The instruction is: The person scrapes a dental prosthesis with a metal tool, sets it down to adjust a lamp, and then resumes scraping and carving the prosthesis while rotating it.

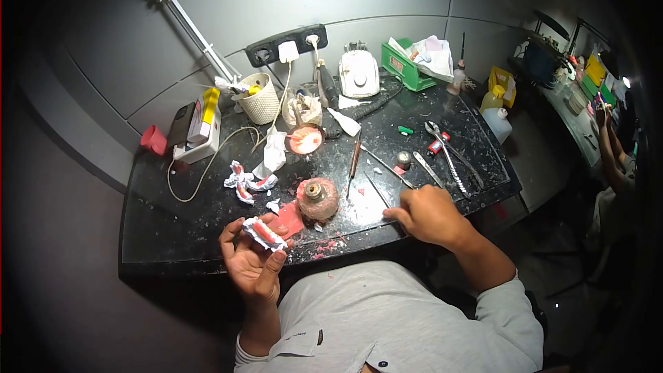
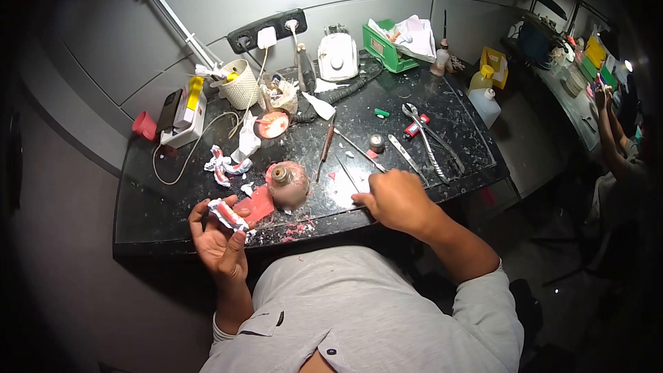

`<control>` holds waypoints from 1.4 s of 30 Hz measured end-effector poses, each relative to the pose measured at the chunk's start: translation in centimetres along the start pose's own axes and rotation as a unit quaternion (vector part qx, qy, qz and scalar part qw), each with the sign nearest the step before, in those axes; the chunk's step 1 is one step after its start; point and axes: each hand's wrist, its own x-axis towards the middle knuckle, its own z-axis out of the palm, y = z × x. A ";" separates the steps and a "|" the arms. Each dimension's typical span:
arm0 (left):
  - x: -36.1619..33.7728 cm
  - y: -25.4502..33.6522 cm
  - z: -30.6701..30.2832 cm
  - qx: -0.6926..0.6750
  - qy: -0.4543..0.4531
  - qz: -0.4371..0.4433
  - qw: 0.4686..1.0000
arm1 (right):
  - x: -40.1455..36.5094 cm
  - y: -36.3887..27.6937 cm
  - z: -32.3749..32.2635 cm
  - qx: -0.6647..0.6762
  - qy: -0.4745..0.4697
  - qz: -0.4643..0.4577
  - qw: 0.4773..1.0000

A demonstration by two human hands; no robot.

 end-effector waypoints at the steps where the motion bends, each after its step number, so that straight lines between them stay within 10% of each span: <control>1: 0.0 0.0 0.0 -0.005 -0.005 -0.013 1.000 | -0.3 0.6 -0.4 0.004 0.043 0.012 0.999; 6: -0.3 0.4 -0.2 -0.014 -0.025 -0.038 0.999 | -2.2 3.7 -2.2 -0.081 0.190 0.098 0.974; 26: -0.3 0.1 -0.3 -0.080 -0.084 -0.084 0.990 | -1.6 5.6 -2.1 -0.044 0.149 0.183 0.971; 42: -1.2 0.0 0.3 0.061 -0.060 0.021 0.996 | -2.8 6.9 -2.2 0.050 0.179 0.083 0.979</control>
